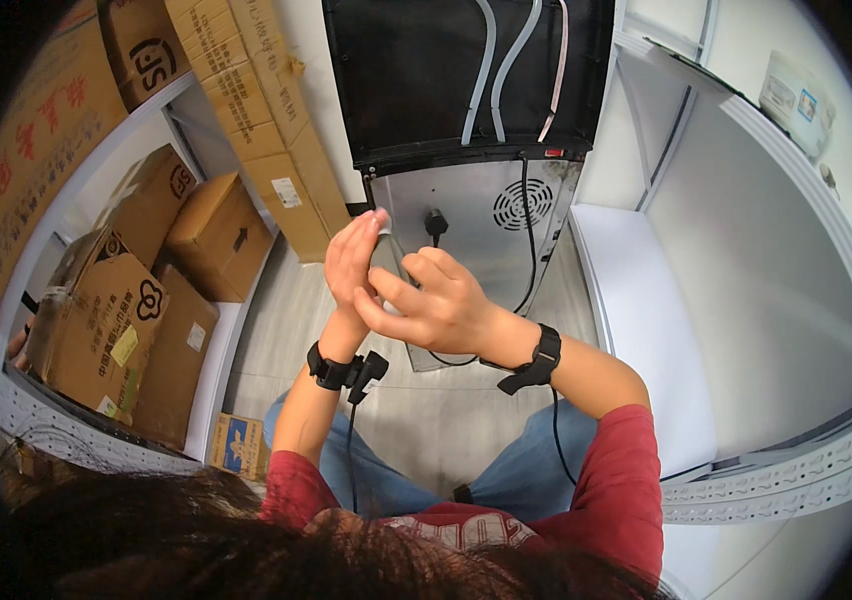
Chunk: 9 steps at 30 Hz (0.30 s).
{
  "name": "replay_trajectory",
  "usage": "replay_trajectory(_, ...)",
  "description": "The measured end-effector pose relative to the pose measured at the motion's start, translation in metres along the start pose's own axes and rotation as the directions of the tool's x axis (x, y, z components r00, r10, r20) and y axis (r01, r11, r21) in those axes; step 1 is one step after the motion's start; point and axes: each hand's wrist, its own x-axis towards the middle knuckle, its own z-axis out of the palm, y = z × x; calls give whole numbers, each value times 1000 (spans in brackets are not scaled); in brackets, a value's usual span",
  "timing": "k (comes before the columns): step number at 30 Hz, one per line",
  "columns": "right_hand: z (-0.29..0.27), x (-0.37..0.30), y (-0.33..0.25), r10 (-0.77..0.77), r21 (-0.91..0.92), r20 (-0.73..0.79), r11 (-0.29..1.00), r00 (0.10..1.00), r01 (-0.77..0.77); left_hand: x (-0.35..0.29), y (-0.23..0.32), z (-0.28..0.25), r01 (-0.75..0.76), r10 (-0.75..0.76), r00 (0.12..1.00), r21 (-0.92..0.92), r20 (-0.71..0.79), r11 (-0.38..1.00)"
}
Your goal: The person uses a screwdriver to remove screws from the back panel of a black electronic device. After removing the screws, the person detaches the back panel and sets it aside.
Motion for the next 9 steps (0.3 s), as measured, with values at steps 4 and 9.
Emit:
replay_trajectory(4,-4,-2,-8,161,97,17,982,987,-162,-3,1,3,48,-46,997,28,-65,998)
replay_trajectory(9,-5,-11,-11,276,12,78,961,958,-277,2,9,6,85,-85,996,-10,-1,996)
